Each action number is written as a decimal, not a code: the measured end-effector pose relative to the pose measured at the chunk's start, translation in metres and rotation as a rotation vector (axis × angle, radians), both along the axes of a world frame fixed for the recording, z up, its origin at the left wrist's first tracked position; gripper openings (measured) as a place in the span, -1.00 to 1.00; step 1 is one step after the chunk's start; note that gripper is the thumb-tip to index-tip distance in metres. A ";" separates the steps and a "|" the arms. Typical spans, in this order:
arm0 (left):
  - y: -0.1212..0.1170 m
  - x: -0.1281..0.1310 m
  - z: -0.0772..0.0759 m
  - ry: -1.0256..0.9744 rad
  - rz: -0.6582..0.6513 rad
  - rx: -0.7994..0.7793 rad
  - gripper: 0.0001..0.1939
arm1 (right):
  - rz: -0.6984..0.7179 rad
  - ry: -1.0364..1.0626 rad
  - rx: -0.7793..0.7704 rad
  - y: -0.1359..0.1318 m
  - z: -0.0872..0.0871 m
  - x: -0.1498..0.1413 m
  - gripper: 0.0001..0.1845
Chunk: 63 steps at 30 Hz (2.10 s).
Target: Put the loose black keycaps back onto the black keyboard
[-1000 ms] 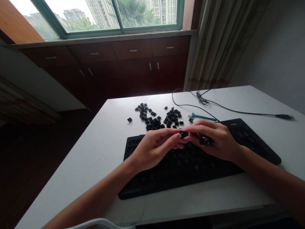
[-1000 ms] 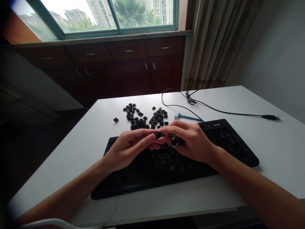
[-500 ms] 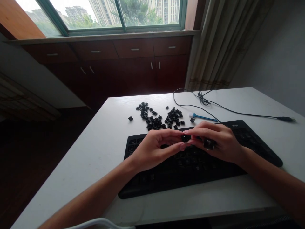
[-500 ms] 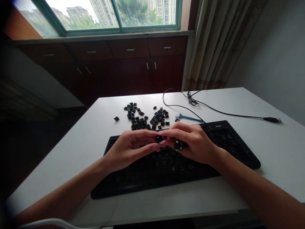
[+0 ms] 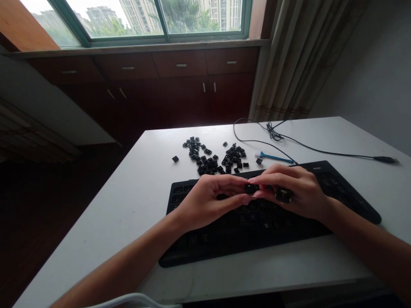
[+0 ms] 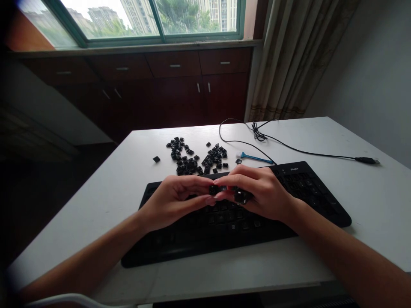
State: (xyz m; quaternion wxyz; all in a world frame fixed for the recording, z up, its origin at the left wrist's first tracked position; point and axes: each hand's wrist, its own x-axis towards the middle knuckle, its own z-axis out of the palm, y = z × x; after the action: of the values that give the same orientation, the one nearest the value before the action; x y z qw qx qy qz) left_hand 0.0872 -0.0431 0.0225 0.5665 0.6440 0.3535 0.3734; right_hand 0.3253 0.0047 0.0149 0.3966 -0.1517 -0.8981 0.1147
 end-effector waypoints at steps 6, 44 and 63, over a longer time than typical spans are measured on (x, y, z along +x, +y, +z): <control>0.000 -0.001 0.000 -0.010 -0.009 -0.004 -0.68 | 0.014 0.008 -0.009 0.000 0.000 0.000 -0.61; 0.004 -0.007 0.010 0.102 -0.200 0.210 -0.75 | 0.061 0.072 0.108 -0.014 0.009 -0.007 -0.71; 0.005 -0.007 0.009 0.066 -0.196 0.223 -0.77 | 0.097 0.076 0.082 -0.014 0.007 -0.007 -0.77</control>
State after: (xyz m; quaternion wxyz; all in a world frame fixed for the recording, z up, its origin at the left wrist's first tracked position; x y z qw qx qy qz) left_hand 0.0801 -0.0384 0.0315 0.5131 0.7463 0.2637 0.3320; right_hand 0.3181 -0.0094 0.0222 0.4303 -0.0871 -0.8925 0.1028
